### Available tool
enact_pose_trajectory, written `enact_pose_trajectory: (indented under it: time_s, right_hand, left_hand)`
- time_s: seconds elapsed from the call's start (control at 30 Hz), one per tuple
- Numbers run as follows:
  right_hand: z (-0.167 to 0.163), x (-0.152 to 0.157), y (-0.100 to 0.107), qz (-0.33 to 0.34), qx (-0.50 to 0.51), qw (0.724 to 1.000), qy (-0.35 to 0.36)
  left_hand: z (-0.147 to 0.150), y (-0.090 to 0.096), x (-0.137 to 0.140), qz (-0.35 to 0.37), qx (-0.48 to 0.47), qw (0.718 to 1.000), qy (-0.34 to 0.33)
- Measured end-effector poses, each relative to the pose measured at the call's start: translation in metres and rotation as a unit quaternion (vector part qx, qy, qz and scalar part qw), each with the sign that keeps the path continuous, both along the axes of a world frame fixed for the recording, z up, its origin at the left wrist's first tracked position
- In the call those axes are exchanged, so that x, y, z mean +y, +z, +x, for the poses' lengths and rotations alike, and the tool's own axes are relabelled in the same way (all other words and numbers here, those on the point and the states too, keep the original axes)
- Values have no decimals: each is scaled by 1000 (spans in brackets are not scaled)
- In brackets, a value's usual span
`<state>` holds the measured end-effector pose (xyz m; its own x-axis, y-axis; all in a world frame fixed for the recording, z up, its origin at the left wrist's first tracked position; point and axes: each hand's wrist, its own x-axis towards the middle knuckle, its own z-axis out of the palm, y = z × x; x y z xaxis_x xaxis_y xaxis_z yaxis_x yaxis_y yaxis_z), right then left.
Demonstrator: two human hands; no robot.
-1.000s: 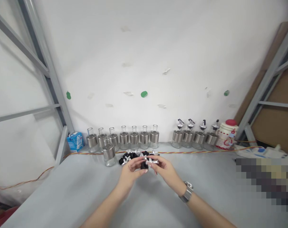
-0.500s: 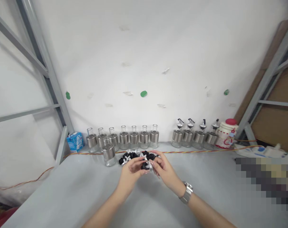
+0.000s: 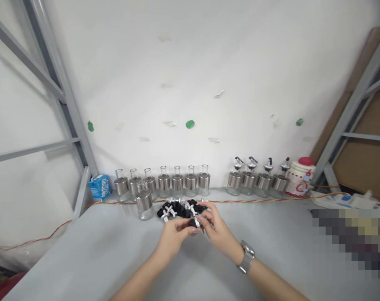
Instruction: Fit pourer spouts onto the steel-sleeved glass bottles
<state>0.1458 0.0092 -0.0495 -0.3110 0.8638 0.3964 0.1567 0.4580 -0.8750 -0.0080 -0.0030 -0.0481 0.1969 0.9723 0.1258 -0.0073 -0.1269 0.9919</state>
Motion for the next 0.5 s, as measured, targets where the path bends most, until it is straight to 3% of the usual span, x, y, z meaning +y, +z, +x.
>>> enact_pose_trajectory:
  time_s: [0.5]
  right_hand:
    - [2,-8,8,12,-39,999,25]
  left_hand:
    - [-3,-5,-4,82,122,989,27]
